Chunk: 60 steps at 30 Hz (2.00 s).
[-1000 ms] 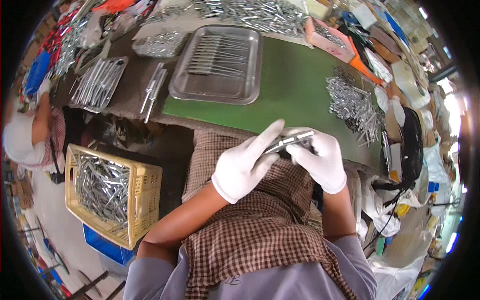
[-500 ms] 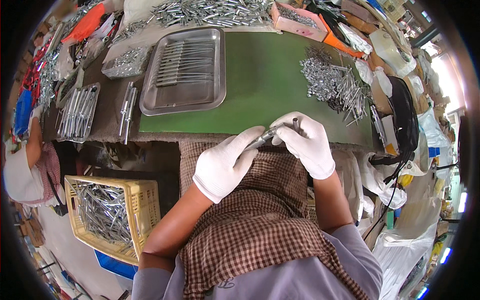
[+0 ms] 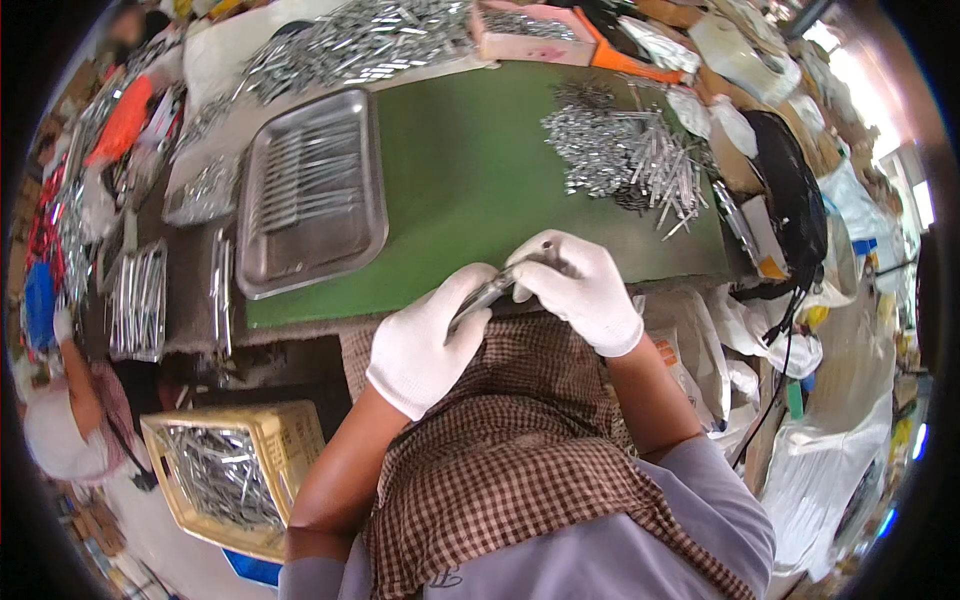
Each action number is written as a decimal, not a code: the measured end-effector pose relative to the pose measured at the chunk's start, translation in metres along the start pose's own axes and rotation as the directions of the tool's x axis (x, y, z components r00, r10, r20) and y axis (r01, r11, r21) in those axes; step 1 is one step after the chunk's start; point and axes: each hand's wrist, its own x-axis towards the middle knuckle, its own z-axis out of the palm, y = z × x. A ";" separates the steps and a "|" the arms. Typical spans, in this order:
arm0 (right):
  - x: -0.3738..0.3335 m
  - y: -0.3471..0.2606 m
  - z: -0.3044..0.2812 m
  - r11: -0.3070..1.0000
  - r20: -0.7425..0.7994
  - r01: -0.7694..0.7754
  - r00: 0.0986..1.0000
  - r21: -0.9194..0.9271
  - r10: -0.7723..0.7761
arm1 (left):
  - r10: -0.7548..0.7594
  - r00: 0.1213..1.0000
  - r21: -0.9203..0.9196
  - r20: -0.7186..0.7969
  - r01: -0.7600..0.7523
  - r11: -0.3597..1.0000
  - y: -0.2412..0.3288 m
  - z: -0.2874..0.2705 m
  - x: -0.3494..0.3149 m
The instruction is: Assembling small metal pins and components into larger mechanical assemblies at a workstation.
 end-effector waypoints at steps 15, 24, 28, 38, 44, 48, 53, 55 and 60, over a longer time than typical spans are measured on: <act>0.079 0.010 -0.121 0.451 -0.206 0.100 0.788 -0.887 -0.580 | 0.008 0.965 0.592 0.264 -0.168 0.788 0.016 0.037 0.075; 0.116 -0.003 -0.120 0.151 0.013 0.087 0.899 -0.985 -0.438 | -0.045 0.951 0.543 0.305 -0.135 0.829 0.014 0.036 0.087; 0.082 -0.006 -0.106 0.401 -0.002 0.227 0.868 -0.888 -0.496 | -0.067 0.946 0.515 0.319 -0.113 0.849 0.012 0.035 0.087; 0.025 0.029 -0.054 0.596 -0.024 0.296 0.883 -0.746 -0.470 | -0.028 0.946 0.506 0.322 -0.147 0.850 0.010 0.034 0.086; 0.028 0.024 -0.068 0.611 -0.154 0.231 0.846 -0.757 -0.511 | -0.059 0.941 0.507 0.333 -0.126 0.853 0.014 0.034 0.083; 0.055 0.021 -0.075 0.585 -0.315 0.036 0.814 -0.810 -0.488 | -0.076 0.938 0.518 0.337 -0.118 0.847 0.017 0.035 0.082; 0.065 0.016 -0.063 0.441 -0.274 -0.057 0.852 -0.896 -0.446 | -0.079 0.939 0.522 0.334 -0.115 0.845 0.016 0.036 0.083; 0.061 0.015 -0.060 0.372 -0.152 0.027 0.883 -0.928 -0.445 | -0.081 0.935 0.502 0.345 -0.111 0.857 0.016 0.036 0.082; 0.055 0.033 -0.065 0.345 0.008 0.247 0.823 -0.906 -0.568 | -0.073 0.934 0.497 0.350 -0.119 0.859 0.015 0.035 0.083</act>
